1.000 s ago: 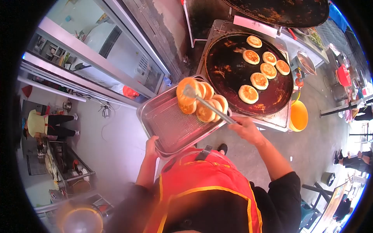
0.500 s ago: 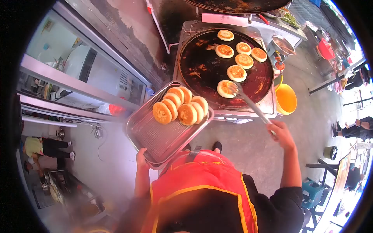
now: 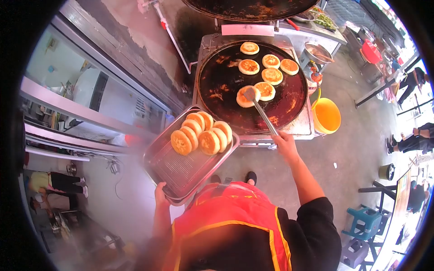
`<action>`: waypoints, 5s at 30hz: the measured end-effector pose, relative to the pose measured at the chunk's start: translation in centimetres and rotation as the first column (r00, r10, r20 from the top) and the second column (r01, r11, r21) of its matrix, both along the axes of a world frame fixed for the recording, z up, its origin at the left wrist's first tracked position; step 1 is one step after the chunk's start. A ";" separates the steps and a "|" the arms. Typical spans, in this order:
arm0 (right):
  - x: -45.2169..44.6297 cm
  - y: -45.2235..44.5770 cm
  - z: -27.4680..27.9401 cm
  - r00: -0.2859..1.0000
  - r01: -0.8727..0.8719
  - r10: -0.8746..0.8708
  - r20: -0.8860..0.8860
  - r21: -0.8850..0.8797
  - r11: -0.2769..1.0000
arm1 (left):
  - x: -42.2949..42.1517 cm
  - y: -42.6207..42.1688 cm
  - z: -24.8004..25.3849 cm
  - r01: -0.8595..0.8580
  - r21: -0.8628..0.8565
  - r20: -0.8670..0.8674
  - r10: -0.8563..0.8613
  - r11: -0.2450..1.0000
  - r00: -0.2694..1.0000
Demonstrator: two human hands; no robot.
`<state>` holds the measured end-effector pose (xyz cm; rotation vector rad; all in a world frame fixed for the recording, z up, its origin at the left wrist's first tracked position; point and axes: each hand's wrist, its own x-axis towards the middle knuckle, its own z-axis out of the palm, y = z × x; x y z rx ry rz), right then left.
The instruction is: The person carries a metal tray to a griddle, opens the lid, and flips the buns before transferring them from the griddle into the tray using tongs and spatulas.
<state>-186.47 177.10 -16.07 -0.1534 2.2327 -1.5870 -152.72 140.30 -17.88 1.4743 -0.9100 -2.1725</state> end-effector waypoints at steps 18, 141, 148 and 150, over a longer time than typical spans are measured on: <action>-0.4 0.2 1.2 0.785 0.239 -0.066 0.616 -0.202 0.950 | 0.3 -0.2 -0.8 0.014 0.005 0.033 -0.014 1.000 0.999; -3.6 4.3 -0.8 0.757 0.312 -0.117 0.643 -0.199 0.929 | 1.1 0.3 -2.7 0.025 0.060 -0.103 -0.019 0.998 0.995; -5.2 3.1 -1.0 0.819 0.212 -0.048 0.572 -0.224 0.951 | 1.2 0.2 -2.6 0.057 0.040 -0.079 -0.053 0.998 0.995; -5.1 4.4 -1.0 0.813 0.151 0.010 0.583 -0.228 0.962 | 1.6 -0.1 -3.4 0.065 0.061 -0.111 -0.058 0.996 0.992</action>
